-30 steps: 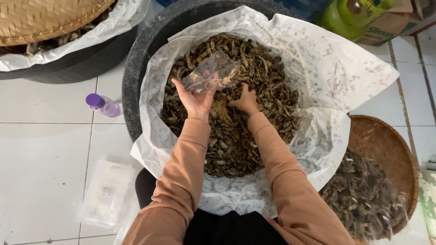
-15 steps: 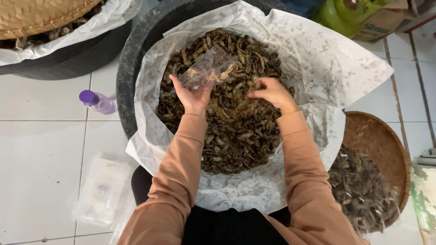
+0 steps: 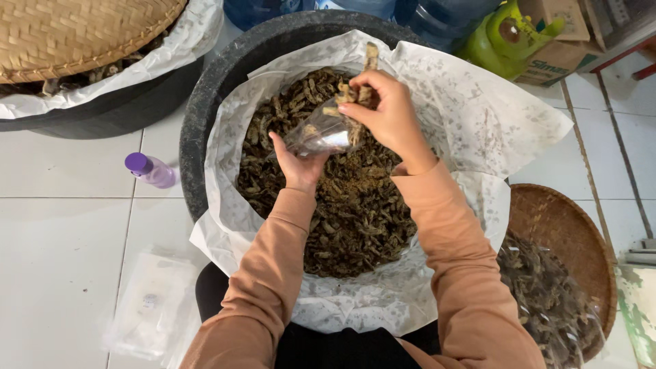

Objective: The person sits on the floor beside a large sack of dried plant material and fills small clear plastic bags by hand, pressing pieces into each bag and setting filled bags on a woven tray. They repeat the filling process for one bag after another throughout the clip.

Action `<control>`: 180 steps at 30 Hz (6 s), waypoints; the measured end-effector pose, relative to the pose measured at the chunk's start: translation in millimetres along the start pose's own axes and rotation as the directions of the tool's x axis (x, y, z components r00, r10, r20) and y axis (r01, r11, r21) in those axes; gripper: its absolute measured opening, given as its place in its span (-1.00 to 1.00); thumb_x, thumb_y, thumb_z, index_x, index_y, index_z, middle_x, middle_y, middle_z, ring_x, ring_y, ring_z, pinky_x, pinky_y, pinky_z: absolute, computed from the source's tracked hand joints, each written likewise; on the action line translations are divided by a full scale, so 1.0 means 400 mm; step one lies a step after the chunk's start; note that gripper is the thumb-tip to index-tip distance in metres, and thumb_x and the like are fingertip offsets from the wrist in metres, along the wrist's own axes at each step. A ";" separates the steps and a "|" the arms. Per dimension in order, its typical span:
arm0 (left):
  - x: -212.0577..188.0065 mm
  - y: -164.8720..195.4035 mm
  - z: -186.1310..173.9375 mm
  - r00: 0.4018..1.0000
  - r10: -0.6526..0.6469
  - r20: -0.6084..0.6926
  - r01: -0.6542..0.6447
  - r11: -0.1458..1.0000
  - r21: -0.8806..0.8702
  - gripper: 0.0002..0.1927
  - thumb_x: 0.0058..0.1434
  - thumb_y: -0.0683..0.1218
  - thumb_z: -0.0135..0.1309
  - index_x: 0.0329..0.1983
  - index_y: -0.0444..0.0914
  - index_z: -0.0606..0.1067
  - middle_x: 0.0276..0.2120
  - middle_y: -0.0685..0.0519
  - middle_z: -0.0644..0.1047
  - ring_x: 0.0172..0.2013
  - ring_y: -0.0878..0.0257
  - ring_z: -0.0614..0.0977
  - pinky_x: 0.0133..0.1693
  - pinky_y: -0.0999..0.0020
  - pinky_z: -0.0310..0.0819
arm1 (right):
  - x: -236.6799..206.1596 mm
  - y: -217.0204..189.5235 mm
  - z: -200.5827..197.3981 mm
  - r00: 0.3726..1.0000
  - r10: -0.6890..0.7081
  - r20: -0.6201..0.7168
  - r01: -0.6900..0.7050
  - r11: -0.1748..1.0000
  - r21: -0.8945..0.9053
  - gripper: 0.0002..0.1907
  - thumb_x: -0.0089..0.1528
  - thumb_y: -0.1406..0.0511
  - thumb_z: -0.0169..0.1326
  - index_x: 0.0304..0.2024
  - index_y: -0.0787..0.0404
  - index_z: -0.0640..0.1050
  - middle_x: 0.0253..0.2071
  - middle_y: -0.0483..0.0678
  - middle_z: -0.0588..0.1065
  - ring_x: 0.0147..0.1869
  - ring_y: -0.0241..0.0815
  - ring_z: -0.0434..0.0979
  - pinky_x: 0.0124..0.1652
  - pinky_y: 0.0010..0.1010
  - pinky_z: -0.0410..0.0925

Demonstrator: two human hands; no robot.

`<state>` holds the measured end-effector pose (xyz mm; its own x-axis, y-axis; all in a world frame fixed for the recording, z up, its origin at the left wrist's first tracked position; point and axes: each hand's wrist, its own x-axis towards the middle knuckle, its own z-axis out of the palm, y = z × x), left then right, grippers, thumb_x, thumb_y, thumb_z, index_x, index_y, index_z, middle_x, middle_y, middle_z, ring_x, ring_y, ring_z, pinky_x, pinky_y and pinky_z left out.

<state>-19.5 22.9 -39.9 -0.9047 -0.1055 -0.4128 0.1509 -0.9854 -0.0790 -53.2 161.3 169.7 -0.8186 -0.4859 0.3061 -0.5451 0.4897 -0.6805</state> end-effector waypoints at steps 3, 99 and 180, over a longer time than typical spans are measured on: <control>0.005 0.004 -0.004 1.000 0.001 -0.029 0.000 1.000 0.014 0.00 0.23 0.51 -0.15 0.46 -0.28 0.13 0.41 -0.24 0.21 0.37 -0.19 0.28 0.37 -0.26 0.12 | 0.010 0.016 0.057 0.966 -0.258 -0.032 0.256 0.966 -0.041 -0.76 0.26 0.36 0.37 -0.09 0.29 0.60 -0.08 0.02 0.53 -0.08 -0.23 0.53 -0.06 -0.48 0.40; 0.015 0.093 0.033 0.970 0.121 0.209 -0.113 0.992 -0.050 -0.47 0.38 0.18 -0.14 0.29 -0.18 0.34 0.26 -0.12 0.40 0.26 -0.16 0.41 0.30 -0.45 0.17 | -0.101 0.318 0.165 0.941 0.329 -0.080 -0.271 0.873 0.405 -0.57 0.21 0.48 0.26 0.10 0.26 0.46 -0.06 0.00 0.58 -0.12 -0.25 0.61 -0.17 -0.51 0.49; -0.027 0.091 0.069 0.949 -0.008 0.315 -0.029 0.993 0.111 -0.38 0.42 0.27 -0.24 0.34 -0.21 0.31 0.26 -0.14 0.41 0.26 -0.14 0.44 0.28 -0.30 0.33 | -0.086 0.231 0.152 0.986 0.025 -0.163 0.017 0.967 0.255 -0.81 0.39 0.47 0.08 0.04 0.27 0.59 0.01 0.07 0.59 -0.10 -0.21 0.65 -0.21 -0.44 0.55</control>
<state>-15.1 -15.6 -13.2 -0.9853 -0.1343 -0.1056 0.1314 -0.9907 0.0344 -64.4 179.1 55.9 -0.8507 -0.3492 0.3929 -0.4950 0.2805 -0.8224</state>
